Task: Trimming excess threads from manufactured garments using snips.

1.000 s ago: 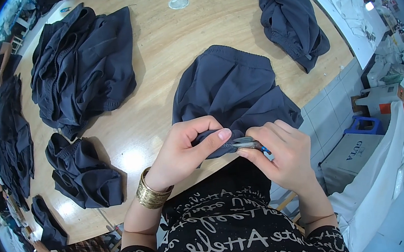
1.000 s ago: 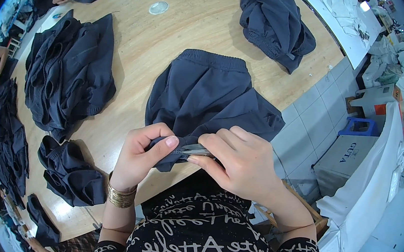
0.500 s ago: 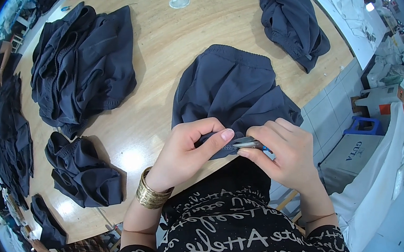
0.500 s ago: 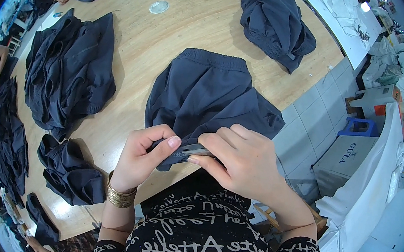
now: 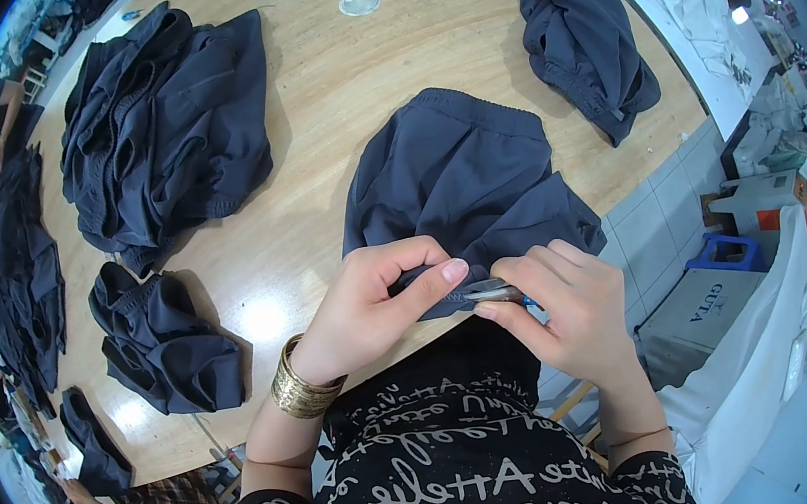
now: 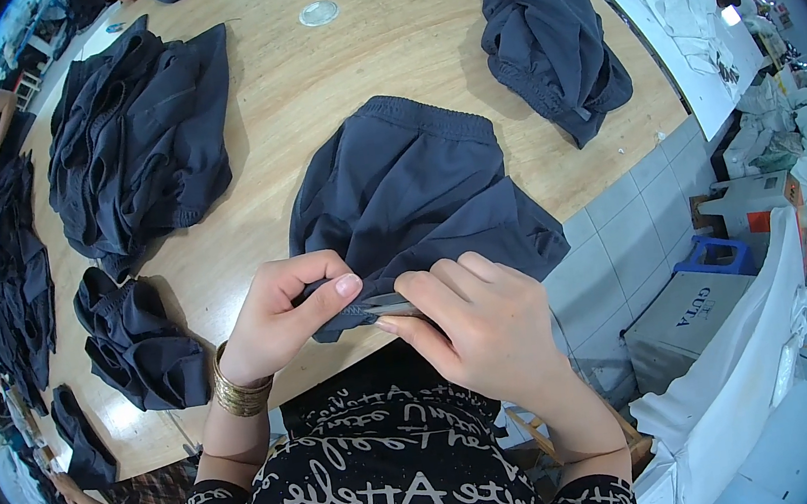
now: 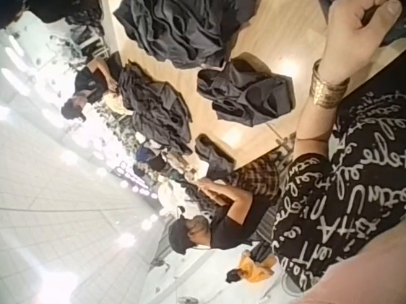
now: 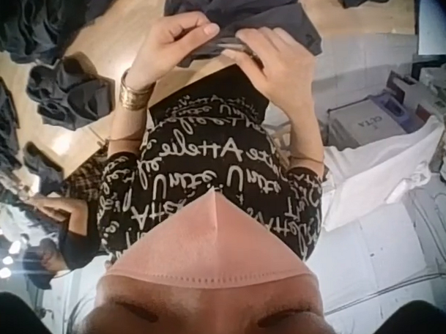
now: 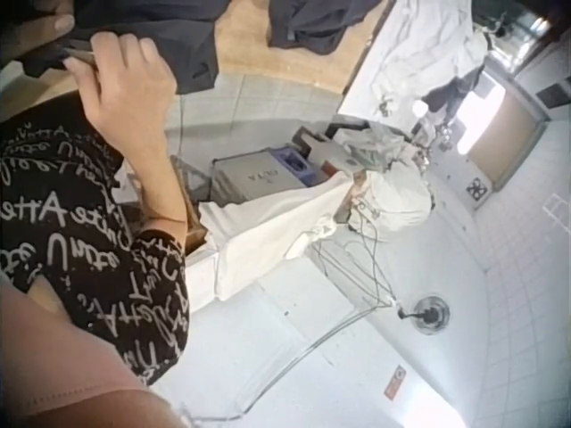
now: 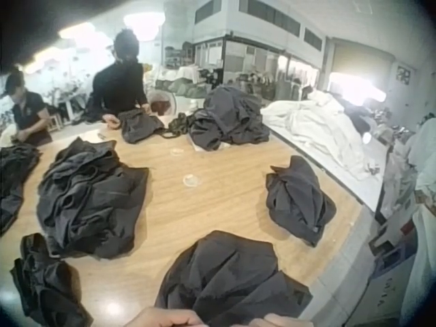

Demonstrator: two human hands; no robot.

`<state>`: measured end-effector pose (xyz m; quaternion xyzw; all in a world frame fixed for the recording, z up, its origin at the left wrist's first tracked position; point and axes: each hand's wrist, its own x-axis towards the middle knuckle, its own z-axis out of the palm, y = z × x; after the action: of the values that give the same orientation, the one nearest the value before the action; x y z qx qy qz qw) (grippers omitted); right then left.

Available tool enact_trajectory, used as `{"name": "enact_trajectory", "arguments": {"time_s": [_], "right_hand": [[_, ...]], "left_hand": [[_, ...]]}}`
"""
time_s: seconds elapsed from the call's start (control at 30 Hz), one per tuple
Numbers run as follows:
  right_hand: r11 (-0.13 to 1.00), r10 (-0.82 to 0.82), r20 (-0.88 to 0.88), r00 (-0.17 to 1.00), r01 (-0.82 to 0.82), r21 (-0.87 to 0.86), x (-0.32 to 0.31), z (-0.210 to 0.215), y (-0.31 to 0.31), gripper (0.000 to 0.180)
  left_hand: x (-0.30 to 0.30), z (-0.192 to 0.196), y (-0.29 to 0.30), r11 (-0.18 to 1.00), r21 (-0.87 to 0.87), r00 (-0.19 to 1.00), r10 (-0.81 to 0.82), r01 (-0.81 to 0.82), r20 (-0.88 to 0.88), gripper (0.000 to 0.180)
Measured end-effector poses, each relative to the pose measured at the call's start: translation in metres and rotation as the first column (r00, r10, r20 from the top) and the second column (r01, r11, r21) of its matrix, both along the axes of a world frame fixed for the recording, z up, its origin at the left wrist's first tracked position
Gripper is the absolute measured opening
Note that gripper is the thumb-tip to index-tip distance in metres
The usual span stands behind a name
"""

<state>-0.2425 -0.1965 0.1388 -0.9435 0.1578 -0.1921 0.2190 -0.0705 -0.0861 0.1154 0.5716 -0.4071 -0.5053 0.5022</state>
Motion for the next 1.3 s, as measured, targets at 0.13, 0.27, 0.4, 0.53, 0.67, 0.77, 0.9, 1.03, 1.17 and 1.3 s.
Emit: {"name": "enact_trajectory", "arguments": {"time_s": [0.13,0.27,0.4,0.53,0.67,0.77,0.9,1.03,1.17,1.3], "right_hand": [[1.0,0.008,0.007,1.0,-0.008,0.005,0.0,0.0,0.0,0.02],[1.0,0.007,0.009,1.0,-0.007,0.008,0.0,-0.001,0.0,0.021],[1.0,0.015,0.022,1.0,-0.016,0.023,0.001,-0.001,0.0,0.021],[0.999,-0.002,0.027,1.0,0.001,0.047,0.0,-0.004,-0.001,0.024],[0.986,-0.065,0.045,0.997,0.057,0.159,0.001,-0.002,0.0,0.026],[0.941,-0.074,0.038,0.997,0.057,0.333,-0.001,0.001,-0.003,0.029],[0.822,-0.099,-0.047,0.994,0.108,0.56,-0.001,0.007,-0.001,0.029],[0.708,-0.094,0.023,0.995,0.051,0.705,0.007,0.005,0.008,0.021],[0.719,-0.085,0.053,0.995,0.024,0.694,0.009,-0.002,0.007,0.019],[0.634,-0.092,-0.005,0.996,0.062,0.771,0.011,0.001,0.003,0.011]], "left_hand": [[0.0,0.001,0.0,1.0,0.003,1.0,-0.003,0.003,-0.008,0.027],[-0.001,0.001,0.0,1.0,0.015,1.0,0.005,-0.004,-0.02,0.028],[-0.001,0.001,-0.001,1.0,0.008,1.0,0.015,-0.015,0.002,0.029],[0.001,0.001,-0.001,1.0,0.024,1.0,0.0,0.0,0.011,0.03],[0.0,0.003,-0.001,1.0,0.022,1.0,0.003,-0.003,-0.013,0.031],[0.0,0.002,-0.001,1.0,0.009,1.0,0.007,-0.007,-0.002,0.031],[0.0,0.001,0.0,1.0,0.023,1.0,0.0,-0.001,0.028,0.031],[-0.002,-0.004,-0.001,1.0,-0.008,0.997,0.009,-0.008,0.07,0.03],[-0.004,-0.002,-0.001,1.0,0.018,0.996,0.001,-0.003,0.09,0.03],[-0.003,-0.001,0.0,1.0,0.017,0.997,0.003,-0.004,0.078,0.029]]}}
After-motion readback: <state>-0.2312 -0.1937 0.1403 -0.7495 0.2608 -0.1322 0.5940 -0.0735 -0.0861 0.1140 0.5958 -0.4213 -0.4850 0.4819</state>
